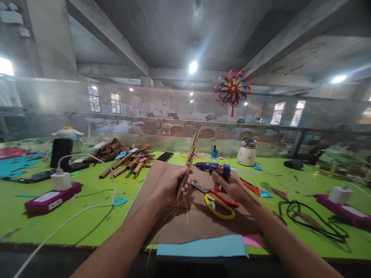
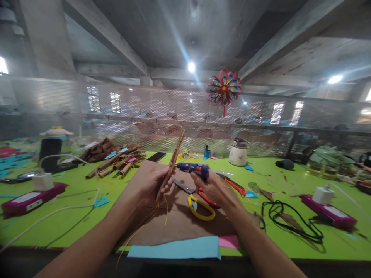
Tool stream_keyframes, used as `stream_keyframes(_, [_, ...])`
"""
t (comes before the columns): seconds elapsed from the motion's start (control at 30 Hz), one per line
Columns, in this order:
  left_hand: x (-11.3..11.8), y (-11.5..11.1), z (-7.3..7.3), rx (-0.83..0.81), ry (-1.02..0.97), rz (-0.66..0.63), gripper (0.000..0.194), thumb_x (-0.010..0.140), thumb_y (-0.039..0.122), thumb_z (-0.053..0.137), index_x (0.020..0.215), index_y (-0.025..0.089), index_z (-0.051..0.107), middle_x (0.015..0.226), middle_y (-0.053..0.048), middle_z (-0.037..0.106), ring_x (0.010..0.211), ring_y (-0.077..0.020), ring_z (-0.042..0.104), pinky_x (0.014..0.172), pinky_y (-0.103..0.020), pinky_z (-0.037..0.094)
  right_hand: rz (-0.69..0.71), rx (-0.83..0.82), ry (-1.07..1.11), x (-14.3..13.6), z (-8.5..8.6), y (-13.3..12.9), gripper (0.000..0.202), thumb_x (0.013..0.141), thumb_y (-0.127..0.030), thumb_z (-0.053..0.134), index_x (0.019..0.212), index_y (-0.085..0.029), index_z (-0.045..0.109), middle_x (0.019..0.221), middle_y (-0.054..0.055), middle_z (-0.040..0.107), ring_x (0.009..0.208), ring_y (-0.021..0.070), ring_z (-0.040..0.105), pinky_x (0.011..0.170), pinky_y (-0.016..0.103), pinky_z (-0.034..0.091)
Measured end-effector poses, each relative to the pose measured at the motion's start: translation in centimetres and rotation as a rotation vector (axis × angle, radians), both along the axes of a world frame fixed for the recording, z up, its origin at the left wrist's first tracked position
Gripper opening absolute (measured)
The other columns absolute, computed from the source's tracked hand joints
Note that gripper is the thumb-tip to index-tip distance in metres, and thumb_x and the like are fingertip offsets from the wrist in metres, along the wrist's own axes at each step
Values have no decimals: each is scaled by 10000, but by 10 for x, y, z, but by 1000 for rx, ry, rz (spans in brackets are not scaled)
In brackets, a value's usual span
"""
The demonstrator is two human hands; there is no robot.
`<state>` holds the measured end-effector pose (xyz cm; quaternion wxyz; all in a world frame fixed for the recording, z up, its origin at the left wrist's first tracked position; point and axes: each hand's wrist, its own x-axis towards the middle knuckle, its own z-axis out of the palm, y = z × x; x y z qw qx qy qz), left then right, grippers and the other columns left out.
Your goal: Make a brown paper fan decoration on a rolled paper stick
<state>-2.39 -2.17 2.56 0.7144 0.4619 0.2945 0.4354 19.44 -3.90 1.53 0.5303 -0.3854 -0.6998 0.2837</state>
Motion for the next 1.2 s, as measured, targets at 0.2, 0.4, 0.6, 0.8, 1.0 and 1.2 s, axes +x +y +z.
stream_keyframes(0.2, [0, 4, -4, -5, 28, -72, 218, 902, 369, 501, 891, 159, 562, 548, 13, 537, 383, -56, 411, 374, -137, 276, 76, -24, 6, -10, 7, -6, 443, 792, -632, 564, 682, -203, 554, 606, 17, 557, 538, 153, 526, 543, 289, 463])
stream_keyframes(0.4, [1, 2, -3, -64, -43, -137, 221, 916, 340, 481, 912, 148, 591, 543, 7, 535, 411, -69, 450, 376, -132, 294, 62, -43, 7, -5, 1, 1, 441, 791, -625, 565, 653, -206, 563, 590, 11, 566, 516, 147, 515, 525, 284, 450])
stream_keyframes(0.6, [0, -1, -1, -107, -99, -150, 213, 892, 351, 548, 865, 143, 590, 540, 4, 540, 397, -55, 417, 373, -140, 272, 31, 43, -14, -8, -1, -1, 411, 794, -606, 565, 648, -223, 541, 588, 17, 549, 509, 151, 487, 500, 287, 442])
stream_keyframes(0.8, [0, -2, 2, -129, -87, -146, 207, 881, 344, 568, 840, 141, 579, 556, -2, 549, 412, -52, 422, 381, -143, 264, -12, 49, -48, -9, -5, 0, 391, 823, -576, 552, 666, -218, 537, 618, 17, 552, 522, 144, 479, 506, 279, 441])
stream_keyframes(1.0, [-5, 4, -3, -105, -83, -154, 229, 865, 379, 581, 871, 150, 583, 561, 6, 535, 405, -48, 415, 374, -137, 250, 40, 38, -107, 0, -2, 1, 426, 859, -575, 499, 657, -203, 539, 604, 12, 544, 544, 146, 508, 548, 278, 443])
stream_keyframes(1.2, [-8, 7, -2, -23, -57, -99, 214, 882, 342, 554, 925, 138, 599, 555, 4, 523, 395, -51, 414, 373, -137, 273, -159, 54, -185, 21, -5, 18, 440, 862, -579, 473, 693, -184, 566, 610, 31, 565, 562, 166, 538, 580, 290, 448])
